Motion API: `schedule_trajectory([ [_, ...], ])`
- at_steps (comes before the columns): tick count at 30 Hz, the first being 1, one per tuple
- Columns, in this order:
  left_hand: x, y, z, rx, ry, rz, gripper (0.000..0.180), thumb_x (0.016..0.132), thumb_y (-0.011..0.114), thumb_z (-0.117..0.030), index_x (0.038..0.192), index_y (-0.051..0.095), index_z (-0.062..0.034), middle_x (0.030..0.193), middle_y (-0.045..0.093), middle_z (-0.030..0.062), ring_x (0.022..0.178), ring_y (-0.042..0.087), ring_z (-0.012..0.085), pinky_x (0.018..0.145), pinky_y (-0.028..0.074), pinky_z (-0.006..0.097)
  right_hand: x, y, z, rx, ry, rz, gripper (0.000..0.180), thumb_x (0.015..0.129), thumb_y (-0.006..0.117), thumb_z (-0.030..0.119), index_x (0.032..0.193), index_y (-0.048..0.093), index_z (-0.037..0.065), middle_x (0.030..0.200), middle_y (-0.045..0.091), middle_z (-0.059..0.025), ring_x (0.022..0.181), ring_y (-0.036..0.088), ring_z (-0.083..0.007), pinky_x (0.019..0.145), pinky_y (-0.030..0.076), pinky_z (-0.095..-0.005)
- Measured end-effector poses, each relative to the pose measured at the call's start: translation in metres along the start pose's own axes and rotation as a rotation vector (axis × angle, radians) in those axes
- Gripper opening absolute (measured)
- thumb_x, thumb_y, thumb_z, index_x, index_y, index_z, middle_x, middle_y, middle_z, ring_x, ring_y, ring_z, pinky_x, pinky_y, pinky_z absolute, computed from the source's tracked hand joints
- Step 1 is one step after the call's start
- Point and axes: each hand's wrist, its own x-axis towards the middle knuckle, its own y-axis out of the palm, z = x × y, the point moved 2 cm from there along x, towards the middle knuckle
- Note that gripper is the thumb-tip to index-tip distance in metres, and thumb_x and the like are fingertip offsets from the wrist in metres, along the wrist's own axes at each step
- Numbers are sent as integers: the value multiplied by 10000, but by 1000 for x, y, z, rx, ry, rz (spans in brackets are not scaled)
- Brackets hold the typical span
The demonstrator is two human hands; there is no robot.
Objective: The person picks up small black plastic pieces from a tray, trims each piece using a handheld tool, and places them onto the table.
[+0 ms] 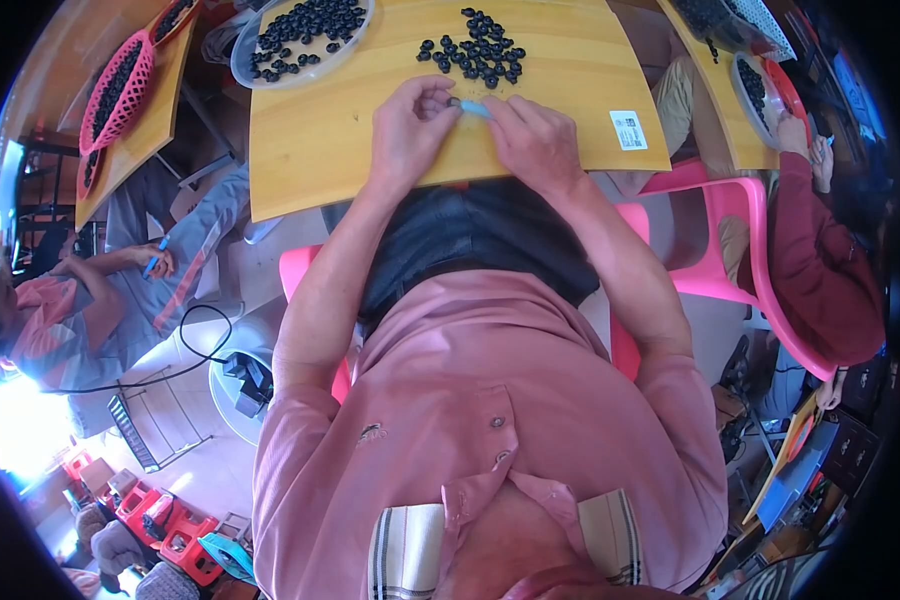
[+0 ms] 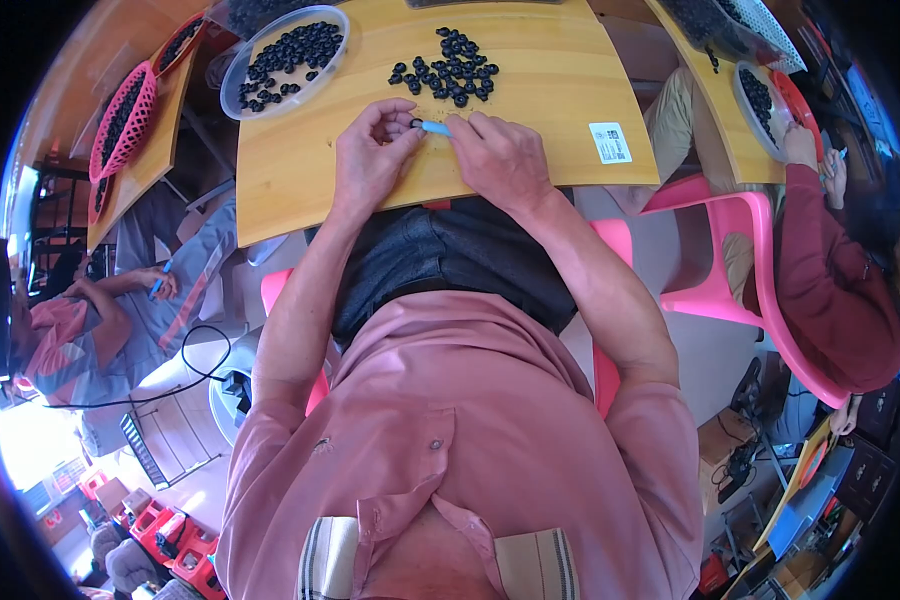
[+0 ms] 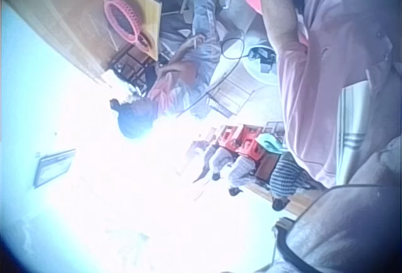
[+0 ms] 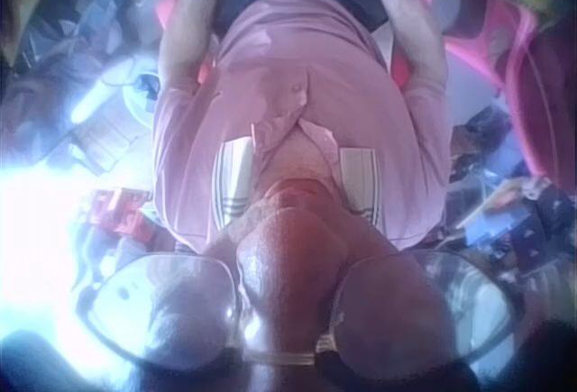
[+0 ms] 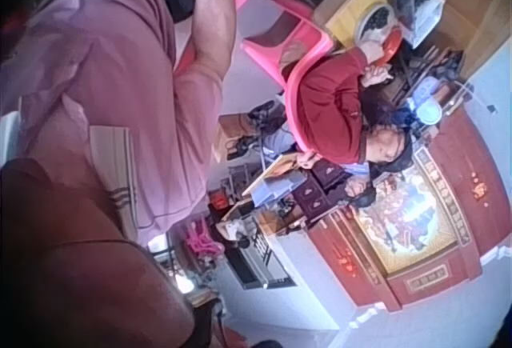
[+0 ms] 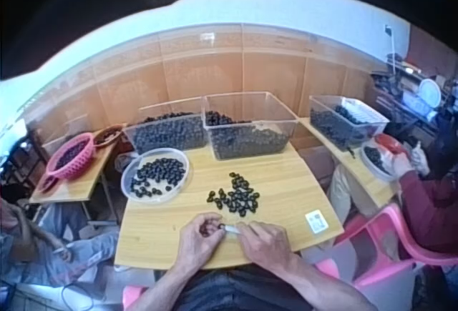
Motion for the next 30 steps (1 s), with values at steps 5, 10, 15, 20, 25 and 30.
schedule_trajectory([
  [5, 2, 0, -2, -57, -52, 29, 383, 919, 767, 56, 1275, 630, 20, 1040, 664, 30, 879, 649, 88, 769, 566, 223, -2, 2, -1, -21, -13, 7, 105, 947, 685, 140, 1034, 708, 86, 742, 584, -47, 646, 684, -222, 553, 544, -365],
  [10, 1, -1, 2, -105, -18, 2, 400, 891, 800, 31, 1258, 641, 12, 1017, 677, 37, 856, 650, 93, 774, 567, 230, -3, 6, -8, -69, 80, 49, 120, 948, 670, 134, 1048, 722, 94, 760, 623, -54, 663, 711, -239, 550, 565, -388],
  [15, 1, -1, 0, -126, 1, -1, 424, 896, 793, 62, 1279, 620, 5, 1035, 654, 29, 855, 640, 76, 732, 562, 218, -6, 6, -12, -53, 138, 44, 165, 951, 700, 153, 1101, 754, 109, 784, 672, -76, 652, 710, -308, 557, 569, -432],
  [20, 1, -1, -2, -162, -39, -23, 386, 893, 817, -13, 1250, 679, 38, 1001, 703, 43, 850, 653, 86, 810, 568, 232, -3, 4, -11, -23, 142, 41, 156, 951, 705, 152, 1088, 762, 104, 801, 679, -75, 683, 716, -312, 581, 574, -429],
  [25, 0, -2, 3, -60, -12, -5, 306, 921, 802, -2, 1217, 728, 18, 1012, 692, 25, 830, 657, 65, 725, 551, 212, -3, 3, -10, -30, 138, 39, 138, 943, 692, 149, 1059, 743, 97, 796, 666, -58, 712, 733, -264, 579, 585, -412],
  [30, 0, -3, 4, -30, 17, -24, 209, 893, 822, -68, 1093, 793, -13, 979, 724, 77, 844, 689, 132, 808, 575, 275, -4, 3, -10, -3, 140, 22, 148, 953, 708, 153, 1077, 765, 93, 805, 678, -75, 682, 712, -313, 578, 568, -425],
])
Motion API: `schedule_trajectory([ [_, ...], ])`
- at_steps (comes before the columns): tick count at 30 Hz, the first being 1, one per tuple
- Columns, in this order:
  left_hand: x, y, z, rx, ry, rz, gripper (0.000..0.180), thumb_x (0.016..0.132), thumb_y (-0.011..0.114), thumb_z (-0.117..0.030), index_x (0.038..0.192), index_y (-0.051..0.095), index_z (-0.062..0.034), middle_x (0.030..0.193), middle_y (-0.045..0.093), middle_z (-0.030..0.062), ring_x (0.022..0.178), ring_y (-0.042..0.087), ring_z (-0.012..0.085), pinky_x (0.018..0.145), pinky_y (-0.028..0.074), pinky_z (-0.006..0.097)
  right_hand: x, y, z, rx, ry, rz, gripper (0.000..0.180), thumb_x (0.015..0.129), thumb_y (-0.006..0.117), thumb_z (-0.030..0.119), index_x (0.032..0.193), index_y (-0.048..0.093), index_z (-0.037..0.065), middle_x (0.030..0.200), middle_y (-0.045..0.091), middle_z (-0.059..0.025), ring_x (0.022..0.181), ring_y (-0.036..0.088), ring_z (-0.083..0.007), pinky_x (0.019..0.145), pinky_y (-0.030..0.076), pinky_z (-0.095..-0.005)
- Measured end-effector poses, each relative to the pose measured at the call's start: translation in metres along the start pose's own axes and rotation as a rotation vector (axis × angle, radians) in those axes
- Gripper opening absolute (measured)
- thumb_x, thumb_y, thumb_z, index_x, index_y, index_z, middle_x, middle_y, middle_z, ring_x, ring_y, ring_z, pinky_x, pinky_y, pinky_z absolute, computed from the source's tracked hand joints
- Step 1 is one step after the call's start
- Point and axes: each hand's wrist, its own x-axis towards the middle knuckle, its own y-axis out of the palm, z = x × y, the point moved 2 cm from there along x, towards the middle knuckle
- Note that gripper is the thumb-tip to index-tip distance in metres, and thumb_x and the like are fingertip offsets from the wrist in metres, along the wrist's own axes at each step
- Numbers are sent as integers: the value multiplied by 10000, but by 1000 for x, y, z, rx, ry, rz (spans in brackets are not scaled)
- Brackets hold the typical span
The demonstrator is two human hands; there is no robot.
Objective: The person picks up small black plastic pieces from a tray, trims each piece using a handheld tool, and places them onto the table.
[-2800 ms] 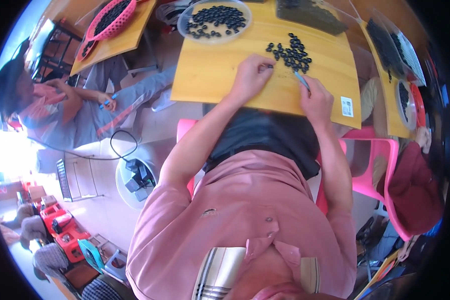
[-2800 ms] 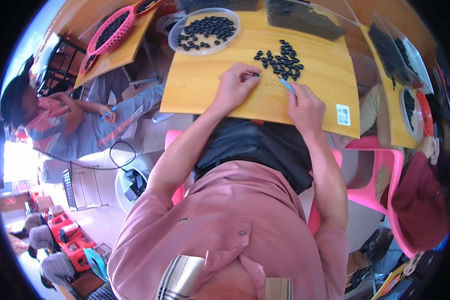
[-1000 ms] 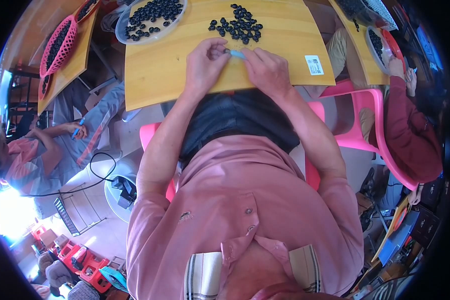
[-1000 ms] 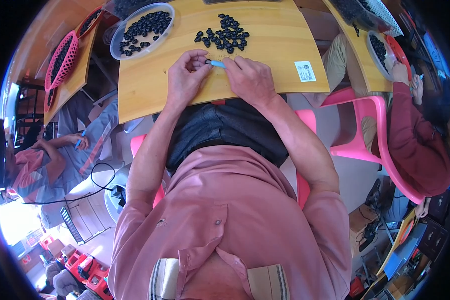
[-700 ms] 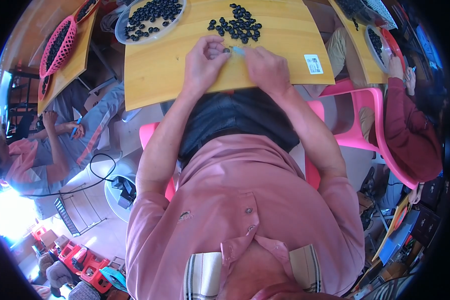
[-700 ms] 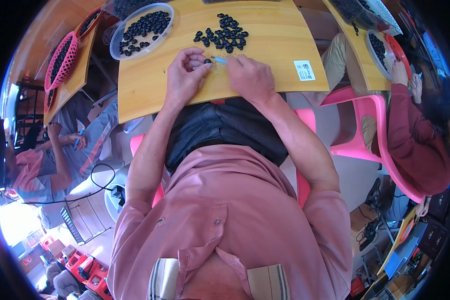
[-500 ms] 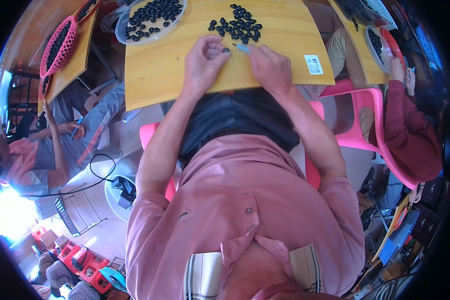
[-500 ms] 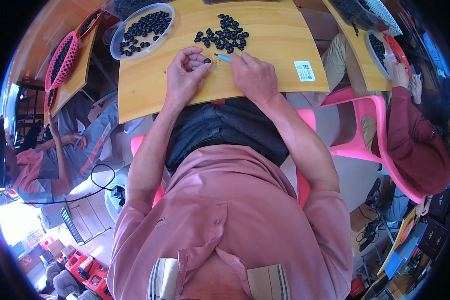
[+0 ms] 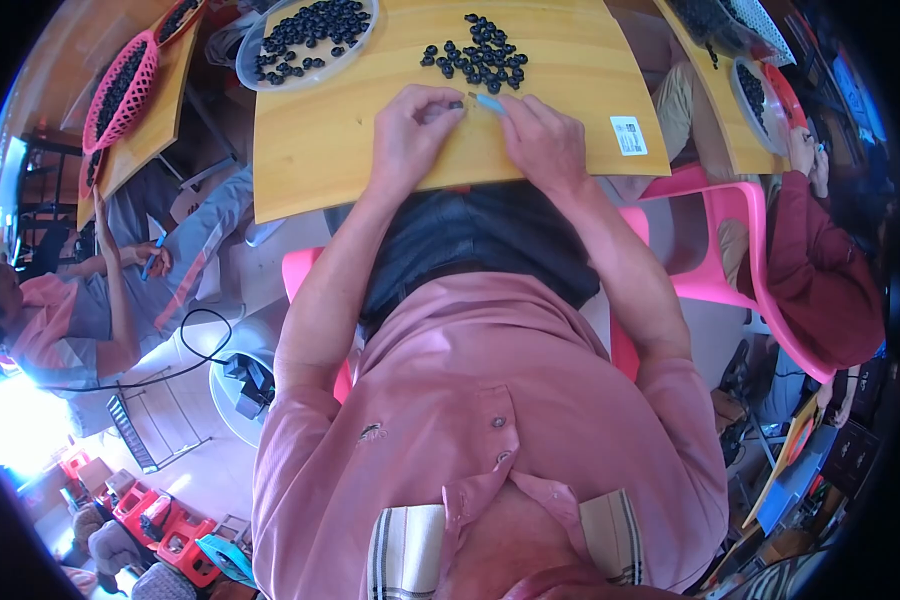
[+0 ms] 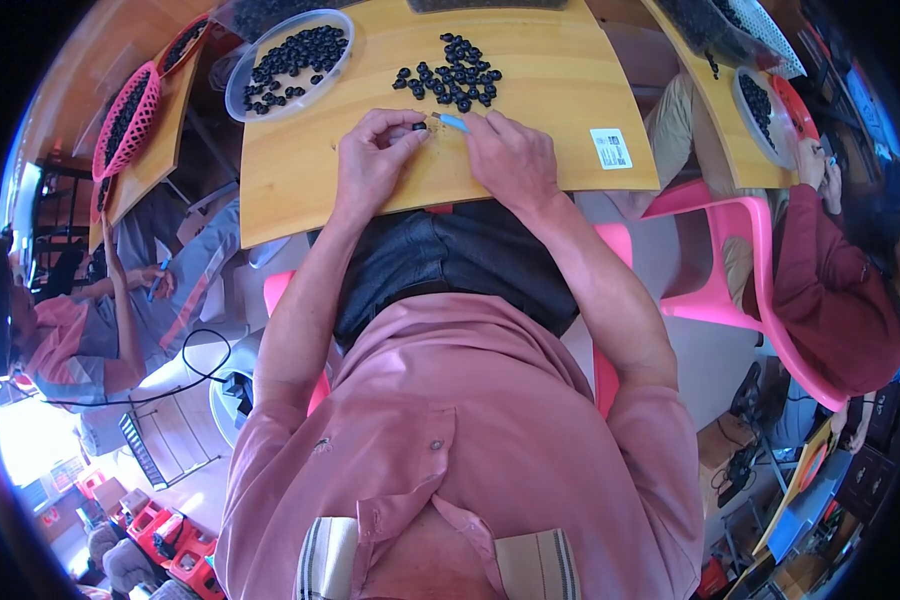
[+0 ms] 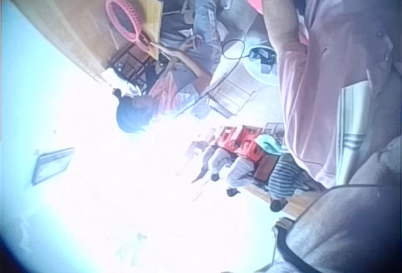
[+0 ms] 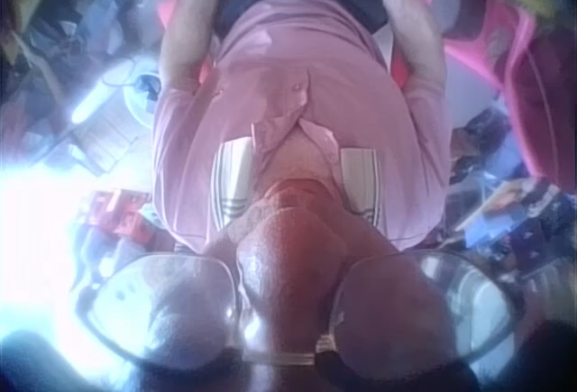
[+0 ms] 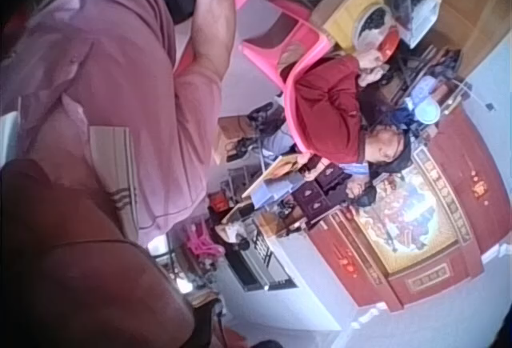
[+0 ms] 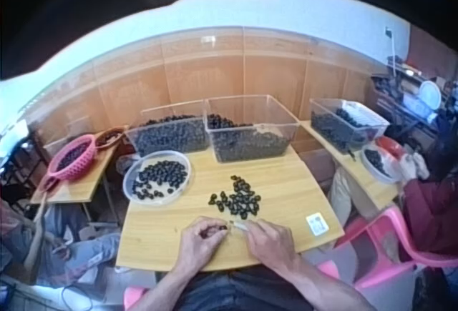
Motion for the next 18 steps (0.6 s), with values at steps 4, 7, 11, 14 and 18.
schedule_trajectory([
  [4, 0, 0, 2, -9, 11, 8, 203, 914, 814, -49, 1109, 778, -4, 979, 708, 44, 820, 665, 91, 754, 551, 237, 0, 0, 0, 13, 6, -2, 141, 948, 713, 150, 1065, 767, 93, 802, 683, -77, 682, 714, -313, 575, 570, -424],
  [7, 0, 0, 2, -13, 7, 2, 195, 913, 818, -48, 1096, 770, 0, 981, 703, 38, 806, 649, 81, 748, 544, 230, 0, 1, -1, 7, 6, -1, 144, 938, 715, 153, 1062, 758, 94, 807, 684, -70, 699, 724, -293, 576, 575, -416],
  [11, 0, 1, 2, -65, -16, -22, 196, 887, 835, -66, 1052, 757, 5, 967, 696, 48, 810, 630, 89, 780, 548, 242, 0, 0, -1, 24, 9, -12, 153, 926, 723, 163, 1061, 750, 96, 809, 684, -61, 713, 731, -275, 577, 580, -411],
  [14, 0, 3, -5, -95, -11, -49, 206, 899, 834, -9, 1068, 716, -13, 928, 680, -5, 795, 606, 45, 718, 529, 201, 0, -2, 0, 48, 28, -6, 130, 944, 725, 147, 1048, 770, 84, 810, 695, -88, 698, 718, -316, 597, 572, -423],
  [18, 1, 1, 0, -5, -25, -17, 228, 902, 824, 0, 1107, 723, 1, 934, 678, -5, 821, 613, 56, 757, 537, 204, 1, -4, 2, 59, 22, -8, 130, 940, 727, 136, 1050, 771, 83, 809, 695, -88, 698, 717, -315, 600, 573, -419],
])
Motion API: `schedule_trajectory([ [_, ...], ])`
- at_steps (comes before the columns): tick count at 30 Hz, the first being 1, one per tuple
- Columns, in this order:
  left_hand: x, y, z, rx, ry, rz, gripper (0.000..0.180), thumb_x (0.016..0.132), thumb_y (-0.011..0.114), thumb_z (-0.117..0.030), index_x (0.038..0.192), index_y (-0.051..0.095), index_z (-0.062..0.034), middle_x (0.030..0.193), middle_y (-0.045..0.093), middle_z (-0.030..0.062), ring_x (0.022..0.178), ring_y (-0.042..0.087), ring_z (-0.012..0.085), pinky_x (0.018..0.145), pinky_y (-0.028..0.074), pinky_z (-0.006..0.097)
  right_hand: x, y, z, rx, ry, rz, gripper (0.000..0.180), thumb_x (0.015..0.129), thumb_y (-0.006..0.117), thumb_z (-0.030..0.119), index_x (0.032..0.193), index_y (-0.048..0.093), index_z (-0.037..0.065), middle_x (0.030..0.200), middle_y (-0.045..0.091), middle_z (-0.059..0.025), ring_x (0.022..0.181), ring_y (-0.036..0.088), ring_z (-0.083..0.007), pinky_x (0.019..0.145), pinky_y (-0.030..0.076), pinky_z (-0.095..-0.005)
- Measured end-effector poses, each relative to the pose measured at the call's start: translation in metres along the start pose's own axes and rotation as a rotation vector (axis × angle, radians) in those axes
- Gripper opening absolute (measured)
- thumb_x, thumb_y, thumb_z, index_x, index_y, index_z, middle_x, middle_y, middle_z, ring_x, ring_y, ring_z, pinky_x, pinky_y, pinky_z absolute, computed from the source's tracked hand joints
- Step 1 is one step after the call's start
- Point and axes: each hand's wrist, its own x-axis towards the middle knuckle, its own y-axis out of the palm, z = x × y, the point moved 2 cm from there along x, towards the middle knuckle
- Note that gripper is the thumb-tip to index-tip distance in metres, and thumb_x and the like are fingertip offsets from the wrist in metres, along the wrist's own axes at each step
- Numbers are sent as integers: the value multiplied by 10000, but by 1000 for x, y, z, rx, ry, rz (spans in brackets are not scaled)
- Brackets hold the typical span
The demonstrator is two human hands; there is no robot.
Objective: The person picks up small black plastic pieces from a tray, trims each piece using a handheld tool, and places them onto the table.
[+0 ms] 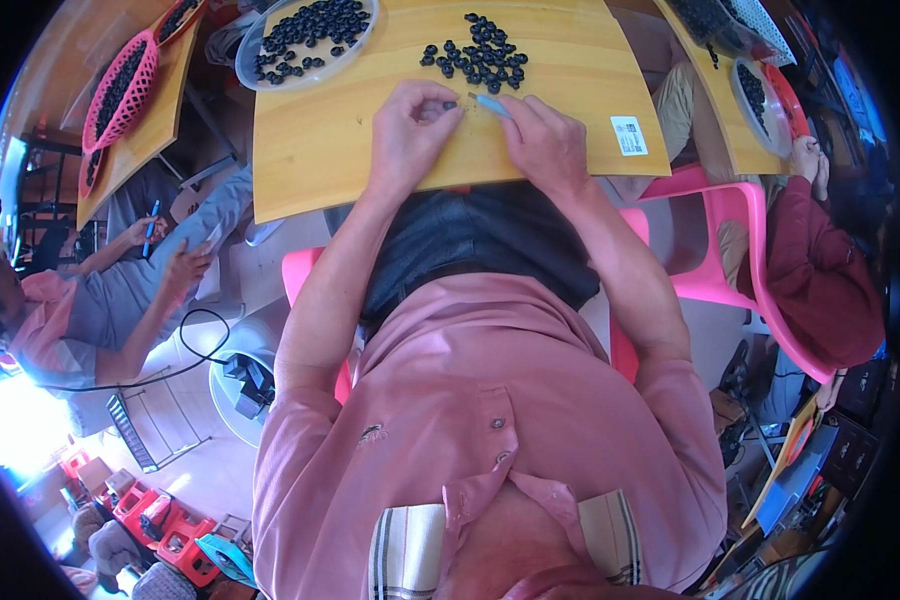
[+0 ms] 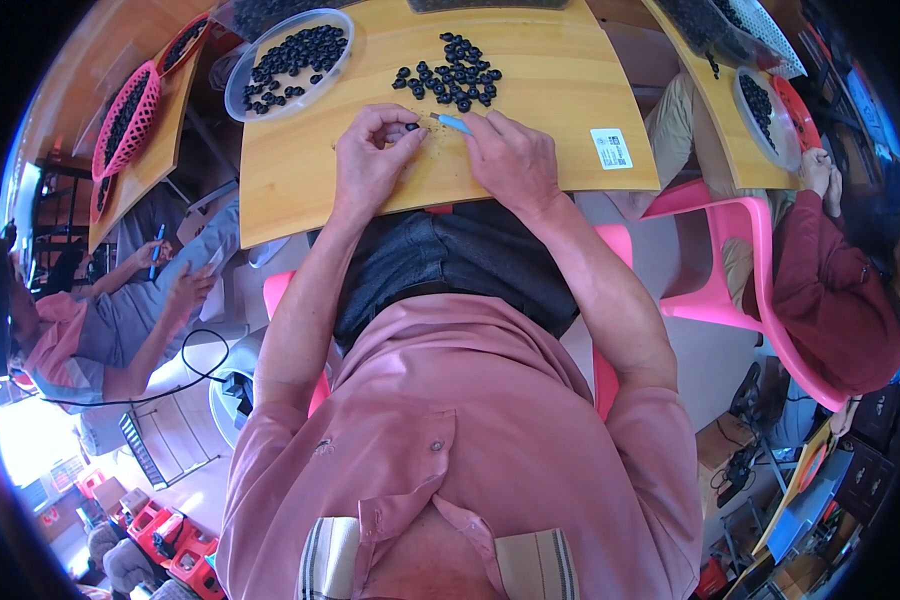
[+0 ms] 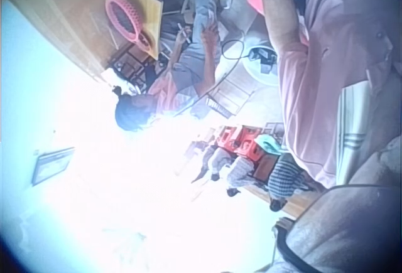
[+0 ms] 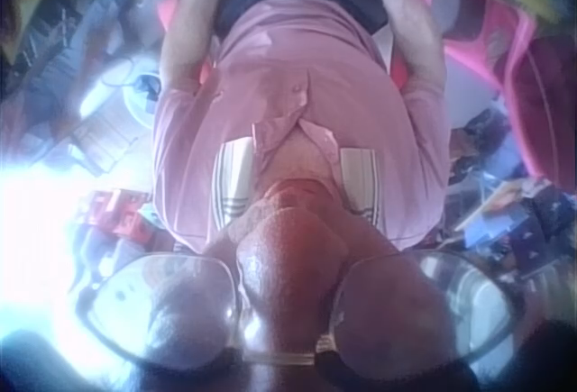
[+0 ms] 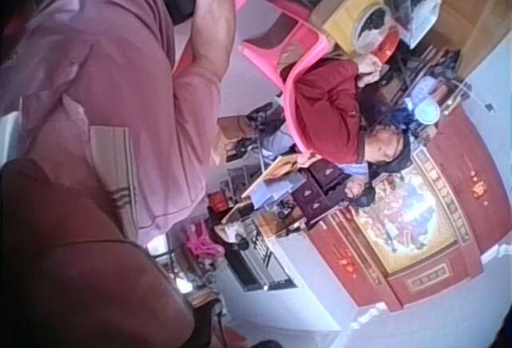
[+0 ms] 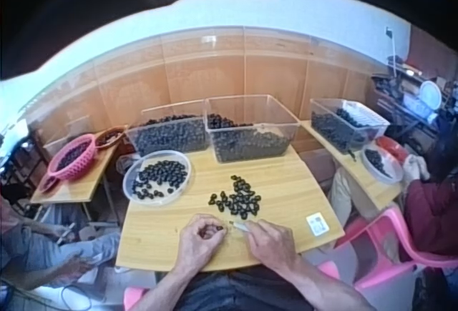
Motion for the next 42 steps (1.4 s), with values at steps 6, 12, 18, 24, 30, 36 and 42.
schedule_trajectory([
  [6, 0, 0, 1, -51, 77, -28, 211, 897, 797, -52, 1101, 779, -3, 1039, 703, 66, 872, 675, 118, 823, 554, 257, 0, -1, 1, 1, -21, -20, 129, 928, 730, 113, 1046, 772, 82, 807, 696, -86, 695, 718, -309, 607, 578, -411],
  [12, 1, -1, 2, -32, 85, -29, 205, 910, 765, -40, 1110, 779, 0, 1057, 709, 76, 892, 684, 131, 854, 559, 263, 1, -2, 2, -4, -23, -18, 134, 921, 735, 113, 1045, 775, 84, 810, 701, -84, 694, 719, -303, 607, 579, -407],
  [18, 0, 0, 0, -43, 15, -37, 248, 914, 776, -40, 1155, 754, 13, 1038, 731, 69, 901, 688, 118, 854, 568, 263, 0, -1, 2, -11, -42, -11, 163, 910, 744, 118, 1069, 776, 98, 816, 695, -77, 697, 718, -295, 606, 577, -403],
  [24, -1, 1, 1, -30, 15, -25, 282, 896, 814, -41, 1165, 746, 8, 1016, 731, 69, 859, 684, 105, 814, 577, 249, 2, -3, 9, -30, -112, -39, 144, 903, 747, 151, 1034, 736, 93, 769, 637, -49, 681, 706, -237, 578, 562, -382],
  [30, 0, 2, 0, -44, 19, -6, 295, 896, 815, -43, 1178, 741, 7, 988, 729, 57, 849, 683, 100, 810, 580, 248, 1, -1, 9, -58, -142, -15, 116, 915, 727, 146, 1013, 722, 84, 751, 611, -47, 658, 692, -226, 565, 554, -370],
  [36, -1, 2, -1, -38, 19, -1, 290, 899, 811, -42, 1176, 741, 10, 990, 736, 62, 856, 695, 100, 807, 585, 247, 0, 0, 9, -57, -147, -10, 133, 914, 728, 145, 1031, 724, 81, 761, 615, -51, 660, 693, -225, 566, 553, -369],
  [42, -2, 2, -6, -51, -8, 6, 322, 903, 798, -23, 1212, 713, 17, 1000, 733, 64, 868, 698, 96, 809, 586, 238, 0, 1, 9, -74, -155, 0, 124, 925, 713, 141, 1031, 724, 78, 761, 612, -48, 656, 690, -223, 568, 553, -369],
])
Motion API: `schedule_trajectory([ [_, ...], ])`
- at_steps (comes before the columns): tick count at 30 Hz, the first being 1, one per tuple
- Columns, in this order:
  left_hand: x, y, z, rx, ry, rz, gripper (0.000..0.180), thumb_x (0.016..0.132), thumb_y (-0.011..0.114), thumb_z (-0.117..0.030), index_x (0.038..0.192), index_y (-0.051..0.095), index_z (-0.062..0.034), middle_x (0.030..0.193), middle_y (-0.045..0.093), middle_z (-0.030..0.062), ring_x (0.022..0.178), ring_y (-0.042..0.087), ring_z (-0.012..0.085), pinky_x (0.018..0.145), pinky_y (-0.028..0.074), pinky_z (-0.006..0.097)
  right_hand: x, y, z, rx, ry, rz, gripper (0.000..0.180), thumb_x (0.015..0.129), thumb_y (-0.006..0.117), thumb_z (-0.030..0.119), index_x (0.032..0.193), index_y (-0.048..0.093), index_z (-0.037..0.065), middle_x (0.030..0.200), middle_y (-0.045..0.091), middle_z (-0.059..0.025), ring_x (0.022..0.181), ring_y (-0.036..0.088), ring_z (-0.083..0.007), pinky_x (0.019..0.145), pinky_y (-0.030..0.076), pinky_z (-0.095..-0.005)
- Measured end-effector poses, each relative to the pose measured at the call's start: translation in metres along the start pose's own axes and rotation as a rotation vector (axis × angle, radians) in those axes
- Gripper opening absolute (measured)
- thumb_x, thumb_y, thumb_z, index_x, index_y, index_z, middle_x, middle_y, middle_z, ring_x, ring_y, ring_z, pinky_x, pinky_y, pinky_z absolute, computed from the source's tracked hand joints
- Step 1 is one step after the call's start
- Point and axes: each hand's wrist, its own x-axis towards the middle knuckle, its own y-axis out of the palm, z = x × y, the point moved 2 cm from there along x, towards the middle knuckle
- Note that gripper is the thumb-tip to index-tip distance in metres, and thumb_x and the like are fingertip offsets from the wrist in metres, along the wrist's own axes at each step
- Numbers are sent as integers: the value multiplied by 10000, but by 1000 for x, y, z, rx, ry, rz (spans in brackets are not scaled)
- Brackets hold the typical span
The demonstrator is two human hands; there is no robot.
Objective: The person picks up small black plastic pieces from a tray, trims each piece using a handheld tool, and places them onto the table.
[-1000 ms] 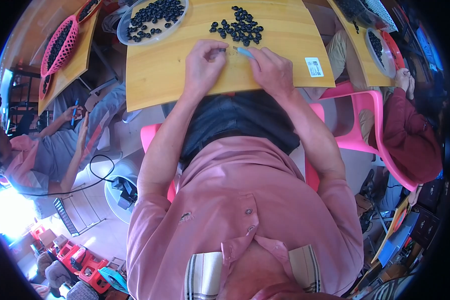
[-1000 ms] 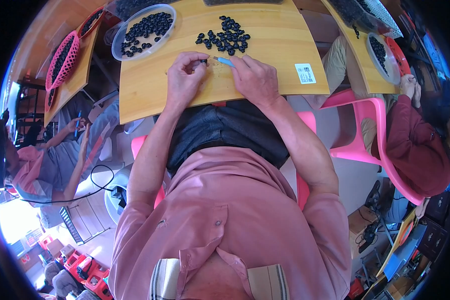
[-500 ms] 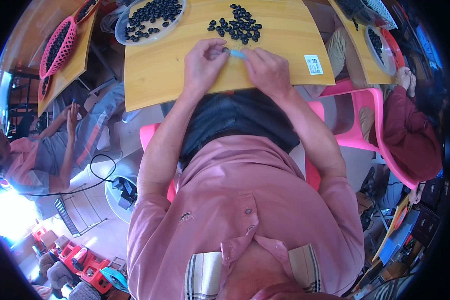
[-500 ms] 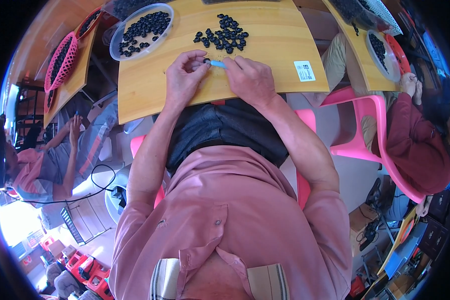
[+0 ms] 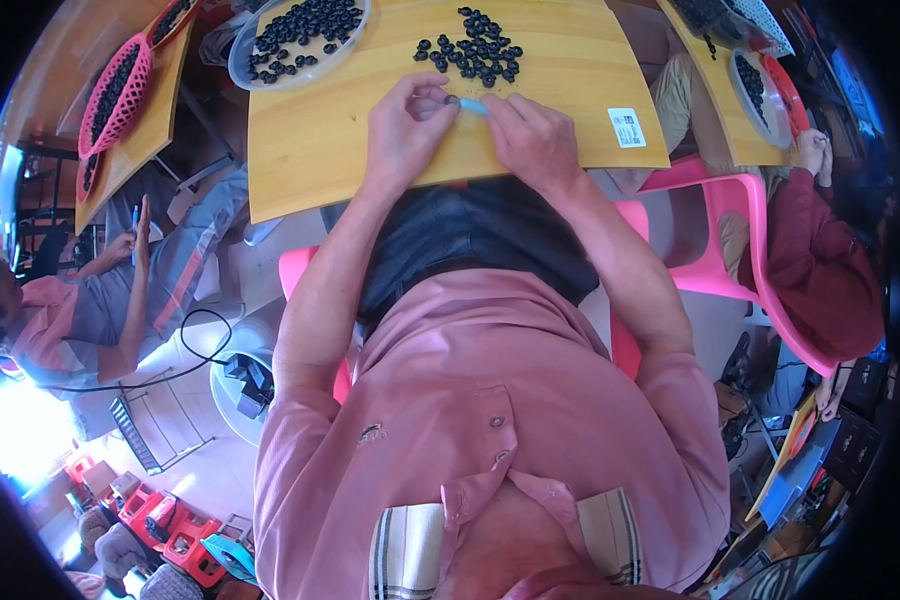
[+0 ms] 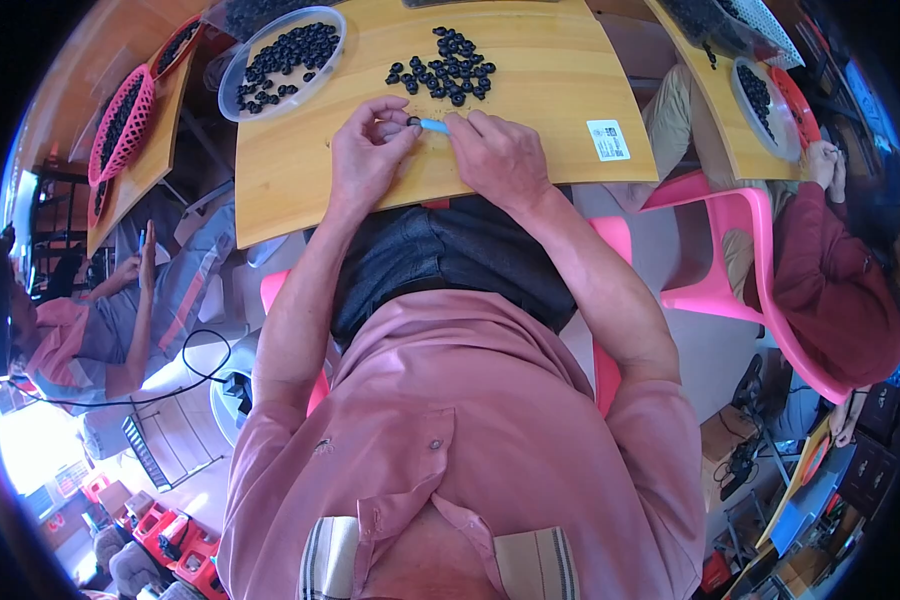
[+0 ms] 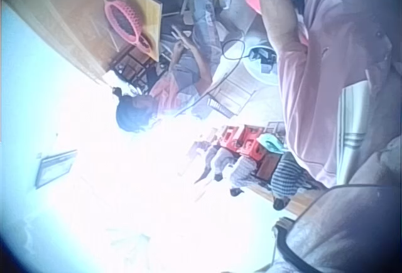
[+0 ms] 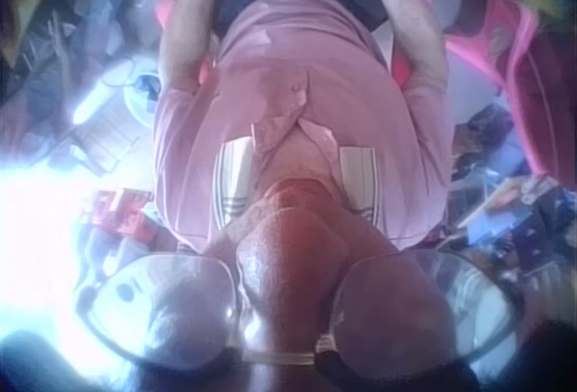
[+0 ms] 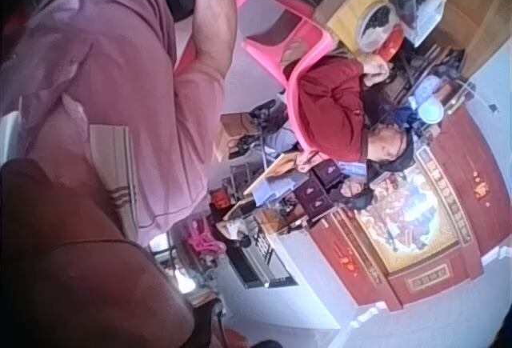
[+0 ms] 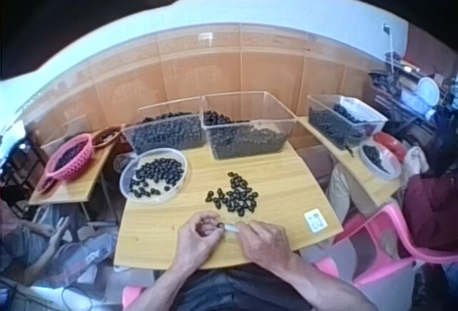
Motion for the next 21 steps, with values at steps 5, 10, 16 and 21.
schedule_trajectory([
  [5, 2, -1, 0, -78, -5, 30, 389, 915, 791, 37, 1280, 660, 14, 1084, 668, 58, 872, 676, 74, 788, 559, 201, -2, 7, -12, -21, 180, 63, 122, 940, 691, 146, 1037, 735, 87, 795, 670, -69, 699, 728, -273, 576, 574, -415],
  [10, 2, -5, 7, -42, 16, 22, 276, 919, 792, -8, 1183, 719, 21, 1064, 697, 56, 889, 680, 89, 819, 565, 230, -2, 6, -12, 35, 189, 41, 135, 947, 688, 154, 1055, 742, 93, 816, 691, -77, 720, 733, -305, 593, 584, -450],
  [16, 4, -10, -3, 138, 179, -4, 175, 924, 793, -50, 1094, 770, -13, 1010, 715, 64, 887, 690, 126, 817, 560, 263, -5, 5, -13, 87, 197, 40, 134, 963, 697, 143, 1060, 771, 87, 819, 695, -93, 711, 714, -329, 606, 570, -439],
  [21, 50, -63, -22, 329, 383, -273, 151, 910, 792, -84, 1055, 781, -42, 934, 728, 84, 849, 715, 185, 799, 569, 310, -5, 3, -13, 139, 231, 11, 131, 964, 704, 150, 1054, 776, 87, 833, 698, -95, 721, 714, -330, 617, 571, -443],
])
